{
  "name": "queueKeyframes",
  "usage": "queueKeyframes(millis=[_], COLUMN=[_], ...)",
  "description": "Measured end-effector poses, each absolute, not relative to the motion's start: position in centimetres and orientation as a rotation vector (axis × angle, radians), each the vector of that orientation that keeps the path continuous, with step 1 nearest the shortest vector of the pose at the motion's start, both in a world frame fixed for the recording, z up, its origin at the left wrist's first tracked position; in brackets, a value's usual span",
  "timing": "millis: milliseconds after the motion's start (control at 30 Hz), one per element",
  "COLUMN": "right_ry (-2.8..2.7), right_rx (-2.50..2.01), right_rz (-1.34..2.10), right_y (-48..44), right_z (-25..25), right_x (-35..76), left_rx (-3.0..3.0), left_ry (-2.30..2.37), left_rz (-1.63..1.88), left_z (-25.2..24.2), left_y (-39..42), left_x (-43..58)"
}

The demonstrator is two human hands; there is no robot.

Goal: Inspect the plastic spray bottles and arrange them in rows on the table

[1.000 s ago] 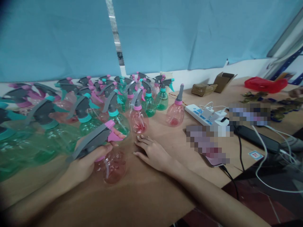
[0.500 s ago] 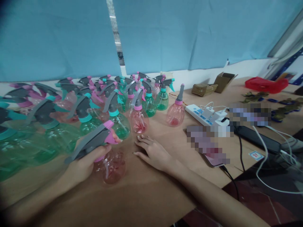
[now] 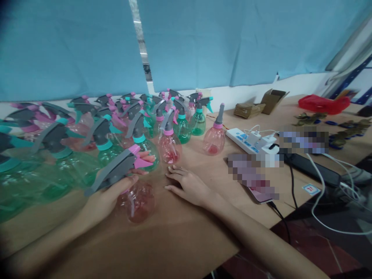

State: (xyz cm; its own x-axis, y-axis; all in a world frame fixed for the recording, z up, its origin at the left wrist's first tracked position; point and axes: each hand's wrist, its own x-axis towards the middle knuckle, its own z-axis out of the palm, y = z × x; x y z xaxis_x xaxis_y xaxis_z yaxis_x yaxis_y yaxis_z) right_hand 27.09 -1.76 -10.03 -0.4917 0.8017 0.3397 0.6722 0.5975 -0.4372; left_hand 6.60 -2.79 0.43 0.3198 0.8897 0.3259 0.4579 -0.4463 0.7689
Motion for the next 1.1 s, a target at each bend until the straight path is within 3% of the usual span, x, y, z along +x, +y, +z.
queueKeyframes(millis=[1100], right_ry=[-2.295], right_rx=[-1.154], right_rz=[0.358], right_y=[-1.85], right_z=[-9.85], right_x=[26.94], left_rx=[1.972], left_ry=[1.123], left_rz=[0.987], left_z=[0.31], left_y=[-2.64], left_x=[6.39])
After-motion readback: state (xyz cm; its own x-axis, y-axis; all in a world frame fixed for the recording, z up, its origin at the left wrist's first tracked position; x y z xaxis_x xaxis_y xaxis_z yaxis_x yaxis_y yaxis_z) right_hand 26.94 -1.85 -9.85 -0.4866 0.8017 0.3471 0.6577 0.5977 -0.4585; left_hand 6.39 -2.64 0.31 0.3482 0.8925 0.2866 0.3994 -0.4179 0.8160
